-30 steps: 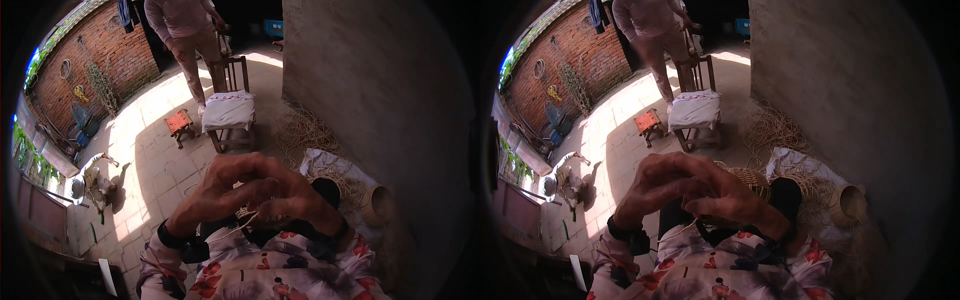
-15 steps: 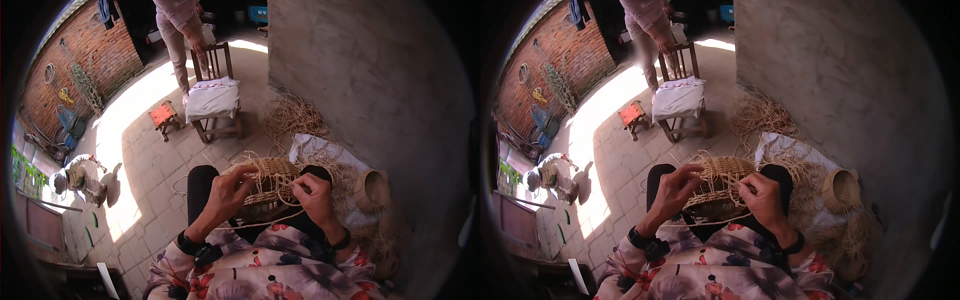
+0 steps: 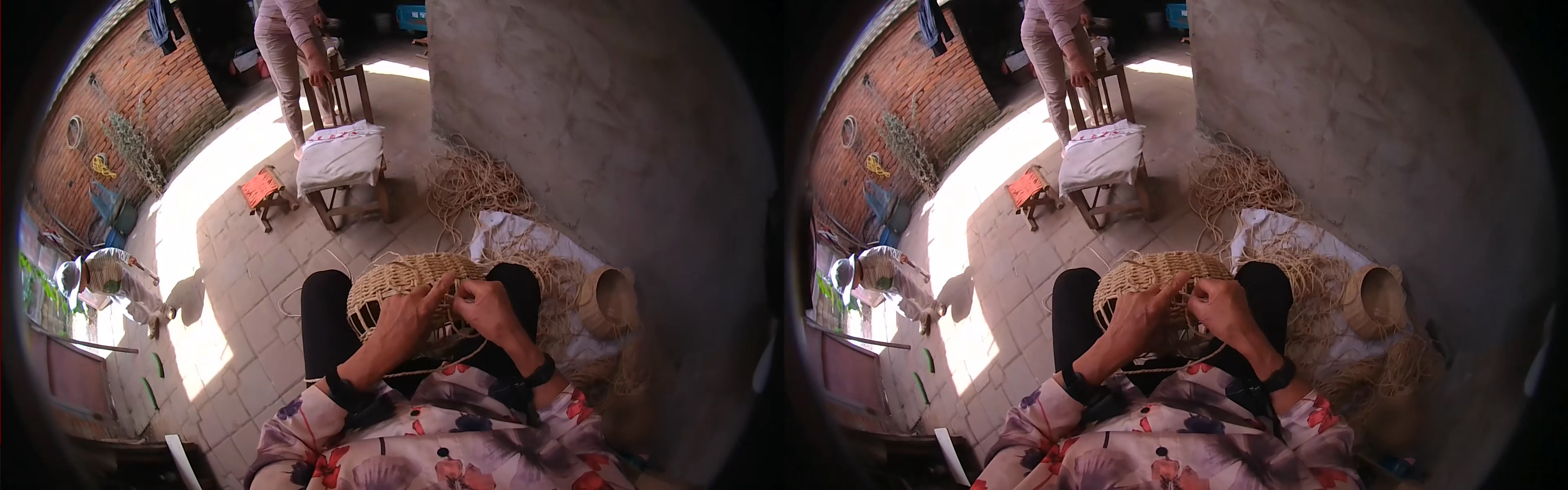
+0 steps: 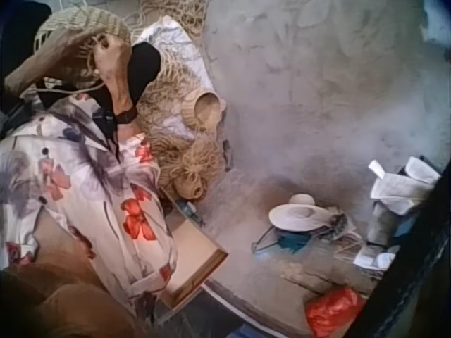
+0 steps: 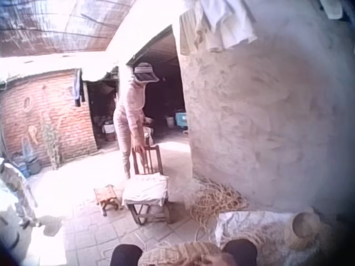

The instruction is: The recorder is weaving a small basket using natural straw or fiber materials.

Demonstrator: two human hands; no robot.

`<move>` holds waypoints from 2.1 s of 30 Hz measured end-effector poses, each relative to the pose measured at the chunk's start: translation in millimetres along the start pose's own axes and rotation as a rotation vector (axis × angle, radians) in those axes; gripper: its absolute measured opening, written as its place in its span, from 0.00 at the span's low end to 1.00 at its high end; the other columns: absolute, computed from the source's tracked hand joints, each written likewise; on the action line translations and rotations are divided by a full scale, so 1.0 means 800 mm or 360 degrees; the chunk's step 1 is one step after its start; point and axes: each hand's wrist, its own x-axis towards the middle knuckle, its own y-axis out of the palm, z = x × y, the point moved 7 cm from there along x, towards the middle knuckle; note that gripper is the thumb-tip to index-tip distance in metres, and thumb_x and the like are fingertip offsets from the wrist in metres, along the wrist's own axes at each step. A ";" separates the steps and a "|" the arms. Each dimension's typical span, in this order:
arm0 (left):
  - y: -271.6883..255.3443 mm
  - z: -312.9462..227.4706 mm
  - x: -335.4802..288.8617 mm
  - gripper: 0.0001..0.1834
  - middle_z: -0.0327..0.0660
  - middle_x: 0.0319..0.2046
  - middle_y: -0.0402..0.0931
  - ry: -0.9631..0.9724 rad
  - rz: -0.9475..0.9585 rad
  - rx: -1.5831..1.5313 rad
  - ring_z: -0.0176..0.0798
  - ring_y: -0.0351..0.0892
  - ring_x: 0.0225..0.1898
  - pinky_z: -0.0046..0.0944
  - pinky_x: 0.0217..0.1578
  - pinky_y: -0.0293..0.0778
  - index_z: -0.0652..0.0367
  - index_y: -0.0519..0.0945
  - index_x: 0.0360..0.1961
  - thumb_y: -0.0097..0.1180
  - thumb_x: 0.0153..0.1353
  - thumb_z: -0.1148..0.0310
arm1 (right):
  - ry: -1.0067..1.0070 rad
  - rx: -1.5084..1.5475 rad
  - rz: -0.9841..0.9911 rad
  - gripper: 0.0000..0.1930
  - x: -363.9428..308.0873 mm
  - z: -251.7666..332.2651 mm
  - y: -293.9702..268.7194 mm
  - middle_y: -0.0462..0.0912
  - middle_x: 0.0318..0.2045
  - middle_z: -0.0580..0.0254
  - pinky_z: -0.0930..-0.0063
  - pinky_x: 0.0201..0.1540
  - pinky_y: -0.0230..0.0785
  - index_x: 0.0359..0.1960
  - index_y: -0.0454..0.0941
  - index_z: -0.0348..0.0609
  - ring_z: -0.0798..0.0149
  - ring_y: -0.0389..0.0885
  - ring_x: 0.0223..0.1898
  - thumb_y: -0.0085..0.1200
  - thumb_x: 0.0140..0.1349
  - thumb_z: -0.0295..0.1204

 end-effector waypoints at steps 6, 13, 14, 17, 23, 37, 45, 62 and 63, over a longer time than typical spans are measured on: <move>-0.010 0.002 0.002 0.31 0.49 0.27 0.77 -0.0054 -0.0153 -0.0160 0.52 0.78 0.25 0.47 0.23 0.71 0.51 0.69 0.60 0.59 0.52 0.74 | -0.0239 -0.0127 -0.0023 0.06 0.002 -0.002 0.000 0.81 0.26 0.51 0.64 0.34 0.74 0.29 0.80 0.36 0.53 0.83 0.30 0.58 0.53 0.27; -0.083 0.079 -0.084 0.12 0.29 0.24 0.66 -0.0903 -0.0146 -0.2498 0.22 0.57 0.19 0.25 0.18 0.56 0.60 0.74 0.45 0.49 0.60 0.77 | -0.0562 0.0109 -0.0541 0.05 0.004 0.047 -0.081 0.80 0.32 0.56 0.70 0.36 0.71 0.36 0.79 0.35 0.59 0.80 0.32 0.56 0.59 0.22; -0.105 0.101 -0.104 0.09 0.29 0.23 0.64 -0.0913 -0.0260 -0.2388 0.21 0.56 0.18 0.25 0.17 0.55 0.60 0.73 0.43 0.48 0.61 0.77 | -0.0560 0.0106 -0.0551 0.05 0.003 0.050 -0.085 0.80 0.32 0.56 0.70 0.36 0.71 0.36 0.79 0.35 0.59 0.80 0.32 0.56 0.59 0.22; -0.181 0.196 -0.188 0.07 0.27 0.19 0.57 -0.1011 -0.0795 -0.2374 0.20 0.52 0.17 0.23 0.15 0.51 0.58 0.71 0.40 0.48 0.60 0.77 | -0.0514 0.0145 -0.0476 0.05 -0.001 0.048 -0.082 0.79 0.30 0.58 0.74 0.33 0.70 0.36 0.79 0.35 0.66 0.78 0.29 0.56 0.60 0.22; -0.256 0.306 -0.408 0.11 0.26 0.22 0.62 -0.1610 -0.0493 -0.1207 0.20 0.56 0.19 0.24 0.15 0.50 0.56 0.71 0.41 0.55 0.56 0.74 | -0.0330 0.0275 -0.0366 0.05 -0.003 0.009 -0.071 0.80 0.28 0.61 0.78 0.30 0.69 0.37 0.80 0.36 0.73 0.76 0.26 0.54 0.61 0.21; -0.389 0.487 -0.606 0.21 0.42 0.33 0.78 -0.1974 -0.0513 0.0781 0.42 0.76 0.29 0.38 0.28 0.71 0.59 0.79 0.41 0.66 0.46 0.63 | -0.0697 0.0069 -0.0207 0.10 -0.021 0.041 -0.035 0.80 0.32 0.53 0.69 0.35 0.74 0.37 0.79 0.37 0.54 0.82 0.33 0.51 0.55 0.14; -0.201 0.267 -0.344 0.23 0.47 0.43 0.80 -0.1543 -0.0246 -0.0054 0.39 0.78 0.32 0.38 0.35 0.75 0.61 0.80 0.48 0.64 0.47 0.71 | -0.0690 -0.0136 -0.0118 0.14 -0.022 0.046 -0.007 0.78 0.35 0.54 0.62 0.33 0.74 0.39 0.79 0.43 0.49 0.82 0.33 0.49 0.52 0.14; -0.191 -0.013 -0.066 0.10 0.39 0.30 0.81 -0.0353 0.0083 -0.1599 0.30 0.80 0.30 0.31 0.32 0.75 0.63 0.80 0.42 0.61 0.58 0.79 | -0.1036 0.0524 0.0572 0.34 -0.021 0.209 0.010 0.77 0.47 0.50 0.67 0.53 0.71 0.64 0.63 0.42 0.55 0.78 0.50 0.63 0.54 0.25; -0.197 -0.029 -0.050 0.10 0.39 0.31 0.81 -0.0193 0.0078 -0.1603 0.29 0.80 0.31 0.30 0.33 0.75 0.63 0.80 0.42 0.61 0.58 0.80 | -0.0863 0.0929 0.0939 0.36 -0.028 0.215 0.026 0.77 0.48 0.49 0.70 0.54 0.70 0.67 0.59 0.43 0.58 0.78 0.51 0.63 0.57 0.26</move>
